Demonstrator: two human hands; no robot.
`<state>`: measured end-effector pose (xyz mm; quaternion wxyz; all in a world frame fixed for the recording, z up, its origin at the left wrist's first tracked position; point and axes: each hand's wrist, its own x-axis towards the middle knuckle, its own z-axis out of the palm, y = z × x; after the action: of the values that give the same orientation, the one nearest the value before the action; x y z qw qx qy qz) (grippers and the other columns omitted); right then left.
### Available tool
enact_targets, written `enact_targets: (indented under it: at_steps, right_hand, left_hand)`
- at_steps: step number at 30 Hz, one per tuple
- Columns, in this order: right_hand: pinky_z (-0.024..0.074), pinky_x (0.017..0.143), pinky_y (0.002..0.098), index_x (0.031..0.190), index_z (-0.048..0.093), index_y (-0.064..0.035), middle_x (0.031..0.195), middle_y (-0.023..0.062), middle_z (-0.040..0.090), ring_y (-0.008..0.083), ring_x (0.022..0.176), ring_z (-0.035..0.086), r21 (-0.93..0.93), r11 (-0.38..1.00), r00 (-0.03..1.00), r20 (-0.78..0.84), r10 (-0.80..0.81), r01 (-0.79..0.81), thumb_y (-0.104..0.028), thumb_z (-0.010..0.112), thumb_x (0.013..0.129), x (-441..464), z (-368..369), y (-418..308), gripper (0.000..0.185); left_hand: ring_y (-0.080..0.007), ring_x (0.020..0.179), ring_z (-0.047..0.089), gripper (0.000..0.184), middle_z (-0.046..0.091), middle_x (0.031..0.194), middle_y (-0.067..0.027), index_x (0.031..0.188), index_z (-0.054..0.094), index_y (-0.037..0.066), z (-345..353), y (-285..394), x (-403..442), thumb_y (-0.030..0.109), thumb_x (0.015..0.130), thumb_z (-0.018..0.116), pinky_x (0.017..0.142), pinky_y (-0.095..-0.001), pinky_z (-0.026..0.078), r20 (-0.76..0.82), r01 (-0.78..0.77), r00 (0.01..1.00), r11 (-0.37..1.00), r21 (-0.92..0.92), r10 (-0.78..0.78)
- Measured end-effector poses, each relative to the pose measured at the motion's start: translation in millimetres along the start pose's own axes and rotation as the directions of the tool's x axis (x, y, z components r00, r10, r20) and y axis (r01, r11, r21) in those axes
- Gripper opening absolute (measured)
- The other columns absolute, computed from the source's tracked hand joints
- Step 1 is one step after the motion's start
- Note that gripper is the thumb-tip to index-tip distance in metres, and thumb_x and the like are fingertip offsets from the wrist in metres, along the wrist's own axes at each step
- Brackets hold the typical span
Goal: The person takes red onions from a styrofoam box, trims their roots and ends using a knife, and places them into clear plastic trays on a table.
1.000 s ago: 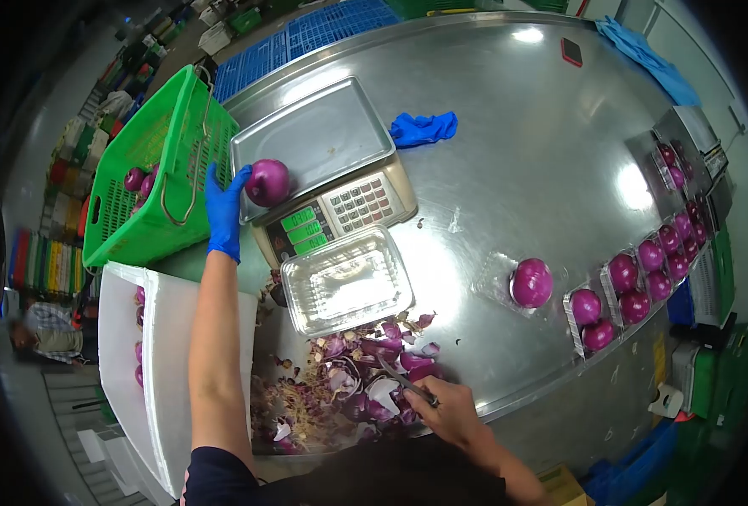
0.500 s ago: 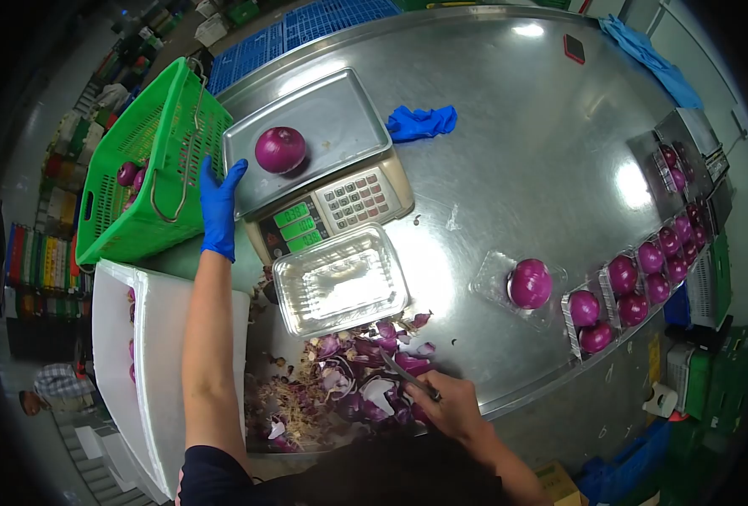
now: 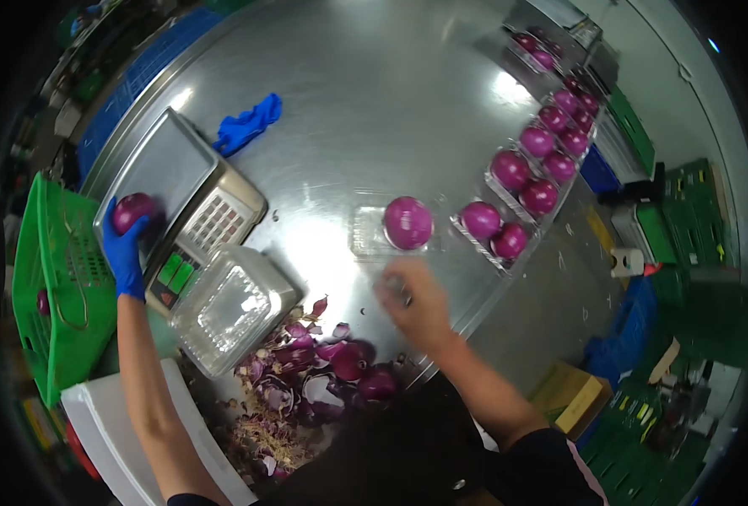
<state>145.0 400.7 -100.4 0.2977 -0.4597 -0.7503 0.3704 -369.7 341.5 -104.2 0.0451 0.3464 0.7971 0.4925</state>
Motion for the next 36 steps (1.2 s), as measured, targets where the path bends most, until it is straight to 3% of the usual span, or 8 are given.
enact_targets:
  at_steps: [5, 6, 9, 10, 16, 24, 31, 36]
  right_hand:
    - [0.0526, 0.083, 0.0395, 0.121, 0.058, -0.01, 0.126, 0.0155, 0.058, 0.0328, 0.107, 0.062, -0.272, 0.962, 0.986, -0.153, -0.071, 0.027, -0.02, 0.081, 0.075, 61, -25, 30, 0.052]
    - [0.0528, 0.085, 0.0409, 0.123, 0.057, -0.0104, 0.128, 0.0161, 0.058, 0.0343, 0.109, 0.062, -0.349, 0.933, 0.98, -0.137, -0.142, 0.086, -0.023, 0.081, 0.075, 67, -24, 32, 0.055]
    - [0.0507, 0.093, 0.0429, 0.133, 0.053, -0.0126, 0.133, 0.0152, 0.057, 0.0382, 0.112, 0.061, -0.385, 0.922, 0.989, 0.119, 0.089, -0.037, -0.027, 0.082, 0.074, 77, -24, 34, 0.067]
    - [0.0508, 0.093, 0.0422, 0.133, 0.053, -0.0129, 0.131, 0.0158, 0.058, 0.038, 0.111, 0.061, -0.376, 0.926, 0.991, 0.115, 0.072, -0.024, -0.027, 0.082, 0.074, 78, -26, 39, 0.067]
    - [0.0531, 0.089, 0.0443, 0.134, 0.052, -0.0141, 0.138, 0.0162, 0.054, 0.0379, 0.107, 0.064, -0.362, 0.932, 0.997, 0.074, 0.023, 0.005, -0.031, 0.078, 0.077, 72, -40, 73, 0.065]
    - [0.0498, 0.095, 0.043, 0.134, 0.053, -0.0146, 0.139, 0.0174, 0.054, 0.0385, 0.114, 0.061, -0.168, 0.984, 0.992, 0.1, 0.077, -0.059, -0.031, 0.08, 0.074, 74, -55, 72, 0.068]
    - [0.0534, 0.089, 0.0436, 0.137, 0.049, -0.0184, 0.14, 0.0141, 0.053, 0.0365, 0.107, 0.065, -0.339, 0.941, 0.984, 0.172, 0.053, 0.009, -0.035, 0.082, 0.068, 74, -46, 77, 0.078]
    - [0.0553, 0.084, 0.0424, 0.137, 0.048, -0.0191, 0.14, 0.0125, 0.053, 0.0362, 0.103, 0.066, -0.341, 0.939, 0.978, 0.207, 0.028, 0.045, -0.033, 0.081, 0.068, 70, -59, 77, 0.078]
  left_hand:
    - [-0.0263, 0.123, 0.056, 0.087, 0.05, 0.141, -0.012, 0.144, 0.046, 0.007, 23, 129, -57, 0.005, 0.063, 0.081, 0.103, -0.0373, 0.05, 0.23, -0.15, 0.952, 0.96, -0.235, 0.204]
    - [-0.0265, 0.124, 0.055, 0.091, 0.051, 0.14, -0.0113, 0.144, 0.046, 0.007, 34, 158, -73, 0.006, 0.06, 0.082, 0.103, -0.0388, 0.051, 0.311, -0.17, 0.915, 0.944, -0.284, 0.258]
    - [-0.0279, 0.127, 0.054, 0.099, 0.054, 0.137, -0.011, 0.142, 0.047, 0.009, 80, 209, -119, 0.018, 0.053, 0.091, 0.108, -0.0415, 0.046, 0.52, -0.152, 0.815, 0.96, -0.234, 0.256]
    - [-0.0278, 0.127, 0.054, 0.097, 0.055, 0.135, -0.0114, 0.141, 0.049, 0.011, 102, 216, -134, 0.017, 0.054, 0.09, 0.11, -0.0425, 0.043, 0.585, -0.007, 0.761, 0.906, -0.423, 0.279]
    - [-0.0344, 0.117, 0.055, 0.097, 0.057, 0.125, -0.0126, 0.14, 0.049, 0.013, 205, 223, -182, 0.019, 0.051, 0.087, 0.099, -0.0431, 0.048, 0.719, -0.217, 0.671, 0.975, -0.043, 0.181]
    - [-0.0352, 0.122, 0.052, 0.094, 0.057, 0.128, -0.0134, 0.142, 0.048, 0.012, 254, 192, -195, 0.025, 0.056, 0.084, 0.099, -0.0459, 0.048, 0.743, -0.525, 0.619, 0.837, 0.151, 0.255]
    - [-0.0372, 0.122, 0.052, 0.095, 0.06, 0.129, -0.0158, 0.142, 0.049, 0.015, 256, 181, -199, 0.03, 0.056, 0.087, 0.102, -0.0453, 0.046, 0.716, -0.398, 0.655, 0.916, 0.055, 0.242]
    - [-0.0375, 0.132, 0.045, 0.083, 0.049, 0.142, -0.018, 0.139, 0.05, 0.01, 251, 200, -195, 0.03, 0.064, 0.08, 0.102, -0.0448, 0.044, 0.773, -0.453, 0.624, 0.859, 0.24, 0.113]
